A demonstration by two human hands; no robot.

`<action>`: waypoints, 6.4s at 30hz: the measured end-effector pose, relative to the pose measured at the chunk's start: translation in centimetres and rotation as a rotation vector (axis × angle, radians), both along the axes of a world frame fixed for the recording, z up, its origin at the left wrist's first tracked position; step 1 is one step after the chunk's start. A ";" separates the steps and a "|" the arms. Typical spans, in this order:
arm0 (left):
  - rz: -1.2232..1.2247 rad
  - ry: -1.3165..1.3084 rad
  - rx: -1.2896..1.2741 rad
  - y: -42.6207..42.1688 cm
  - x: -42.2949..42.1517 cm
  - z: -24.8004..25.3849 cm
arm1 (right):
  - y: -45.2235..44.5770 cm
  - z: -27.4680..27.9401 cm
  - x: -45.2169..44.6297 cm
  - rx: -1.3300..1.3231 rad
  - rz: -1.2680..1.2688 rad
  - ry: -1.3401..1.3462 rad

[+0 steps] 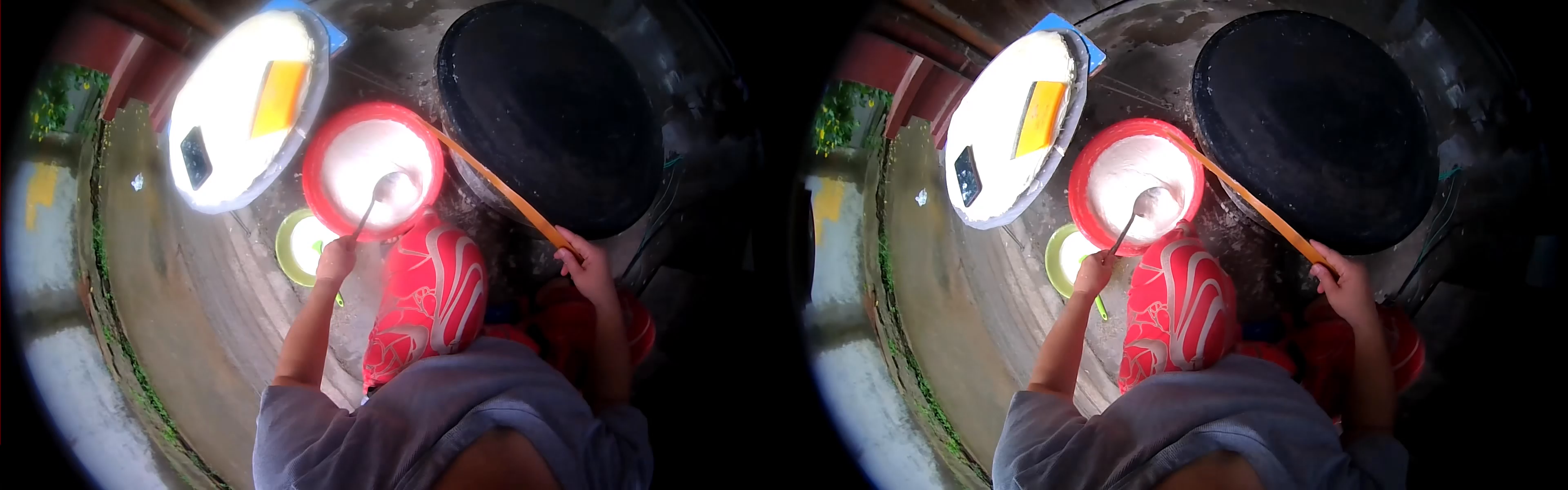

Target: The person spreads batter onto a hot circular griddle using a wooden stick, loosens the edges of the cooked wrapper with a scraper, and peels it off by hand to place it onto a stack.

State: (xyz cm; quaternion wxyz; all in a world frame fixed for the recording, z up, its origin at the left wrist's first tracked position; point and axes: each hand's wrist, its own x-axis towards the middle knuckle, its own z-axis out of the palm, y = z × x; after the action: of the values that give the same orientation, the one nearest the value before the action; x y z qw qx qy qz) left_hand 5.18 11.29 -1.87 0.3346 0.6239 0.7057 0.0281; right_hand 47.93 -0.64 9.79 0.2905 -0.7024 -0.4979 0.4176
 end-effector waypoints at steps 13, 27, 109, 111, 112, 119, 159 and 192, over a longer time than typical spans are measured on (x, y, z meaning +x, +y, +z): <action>0.099 0.058 0.169 3.7 2.6 -2.7 | 0.0 -0.3 -0.2 0.066 0.028 0.018; 0.635 -0.955 -0.665 1.0 4.9 -0.4 | -0.1 -0.2 -0.4 0.040 0.015 0.028; 0.619 -1.327 -0.308 -8.1 -2.0 13.2 | -3.9 -2.2 2.3 0.005 -0.202 0.463; 0.586 -1.370 -0.303 -7.3 -1.8 13.1 | -3.9 -2.2 2.0 -0.022 -0.214 0.477; 0.574 -1.412 -0.303 -6.9 -1.3 13.1 | -3.9 -2.0 1.9 -0.019 -0.218 0.476; 0.762 -1.511 -0.462 -3.5 1.4 0.9 | -4.5 -1.9 0.9 -0.074 -0.214 0.525; 0.231 -1.424 -0.214 11.3 22.3 14.9 | 2.2 2.3 2.5 0.429 -0.259 -0.325; 0.303 -1.432 -0.313 19.9 25.4 16.3 | 8.1 -1.5 5.3 0.569 0.144 -0.937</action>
State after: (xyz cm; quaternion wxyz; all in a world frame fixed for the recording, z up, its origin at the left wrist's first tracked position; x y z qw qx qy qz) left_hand 30.61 31.21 14.44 0.7896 0.2941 0.3891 0.3724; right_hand 53.25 7.47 8.30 0.1867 -0.6710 -0.7139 -0.0718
